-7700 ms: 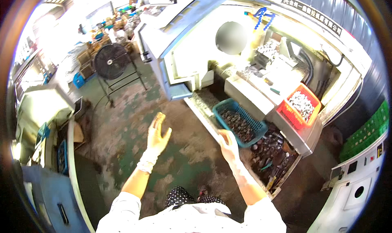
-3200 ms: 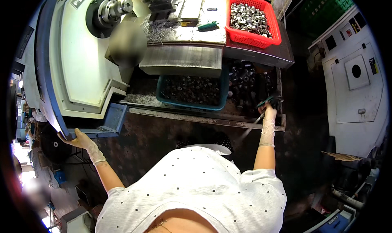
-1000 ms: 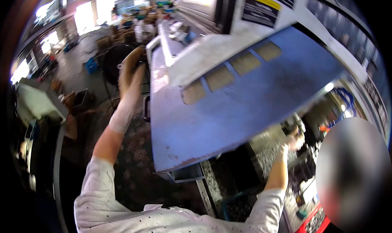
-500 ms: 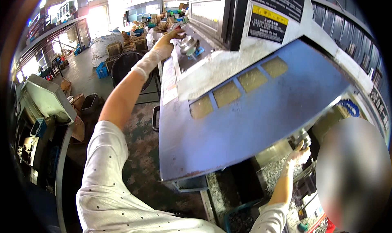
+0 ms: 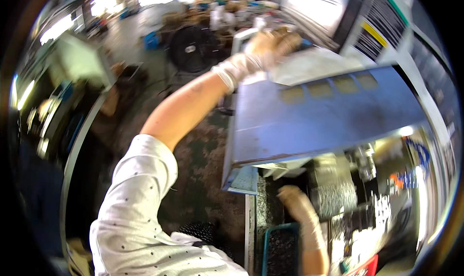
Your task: The person operates a CNC lathe by opening the machine door, loading small metal parts into the chuck, and closing the door to run the cycle. They repeat this process across multiple machines, retrieving finished parts and placing them into red or blue bins.
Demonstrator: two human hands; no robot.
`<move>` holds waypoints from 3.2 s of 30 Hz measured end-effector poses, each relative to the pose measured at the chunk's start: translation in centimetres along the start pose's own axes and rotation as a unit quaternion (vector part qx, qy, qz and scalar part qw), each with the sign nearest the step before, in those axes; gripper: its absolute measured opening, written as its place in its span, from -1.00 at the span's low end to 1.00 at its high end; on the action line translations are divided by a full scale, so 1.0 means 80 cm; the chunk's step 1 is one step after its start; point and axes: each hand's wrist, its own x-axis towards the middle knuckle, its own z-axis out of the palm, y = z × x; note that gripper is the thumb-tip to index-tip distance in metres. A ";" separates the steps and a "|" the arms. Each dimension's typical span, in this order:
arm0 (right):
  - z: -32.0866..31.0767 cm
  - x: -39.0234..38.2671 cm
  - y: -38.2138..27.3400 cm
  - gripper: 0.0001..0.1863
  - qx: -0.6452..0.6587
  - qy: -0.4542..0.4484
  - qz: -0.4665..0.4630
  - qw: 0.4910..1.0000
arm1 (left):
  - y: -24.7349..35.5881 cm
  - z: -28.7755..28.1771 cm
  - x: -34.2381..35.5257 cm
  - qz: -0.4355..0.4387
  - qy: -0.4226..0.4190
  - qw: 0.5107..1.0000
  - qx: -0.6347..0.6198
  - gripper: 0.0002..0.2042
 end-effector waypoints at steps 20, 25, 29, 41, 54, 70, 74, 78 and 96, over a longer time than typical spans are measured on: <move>0.475 0.191 -0.249 -0.62 -0.034 -0.463 -0.028 0.885 | 0.093 -0.575 -0.765 -0.574 0.125 0.561 0.583 -0.50; 0.623 0.278 -0.416 -0.68 0.053 -0.420 -0.213 0.881 | -0.022 -0.683 -0.666 -0.452 0.111 0.618 0.634 -0.52; 0.742 0.310 -0.528 -0.74 0.173 -0.506 -0.267 0.802 | -0.068 -0.732 -0.687 -0.457 0.080 0.506 0.727 -0.50; 1.011 0.535 -0.853 -0.92 0.044 -0.344 -0.688 0.637 | -0.078 -0.702 -0.712 -0.434 0.090 0.247 0.861 -0.71; 1.119 0.574 -0.979 -0.72 -0.082 -0.425 -0.752 0.498 | -0.085 -0.676 -0.708 -0.458 0.112 0.209 0.857 -0.70; 1.365 0.334 -1.047 -0.76 0.386 -0.412 -0.240 0.790 | -0.082 -0.663 -0.707 -0.497 0.104 0.185 0.842 -0.63; 1.385 0.347 -1.046 -0.76 0.382 -0.454 -0.292 0.750 | -0.082 -0.658 -0.705 -0.507 0.109 0.181 0.835 -0.63; 1.389 0.354 -1.051 -0.78 0.378 -0.440 -0.315 0.751 | -0.085 -0.656 -0.708 -0.504 0.129 0.180 0.835 -0.63; 1.324 0.334 -1.046 -0.76 0.376 -0.386 -0.372 0.756 | -0.080 -0.644 -0.703 -0.513 0.124 0.161 0.834 -0.62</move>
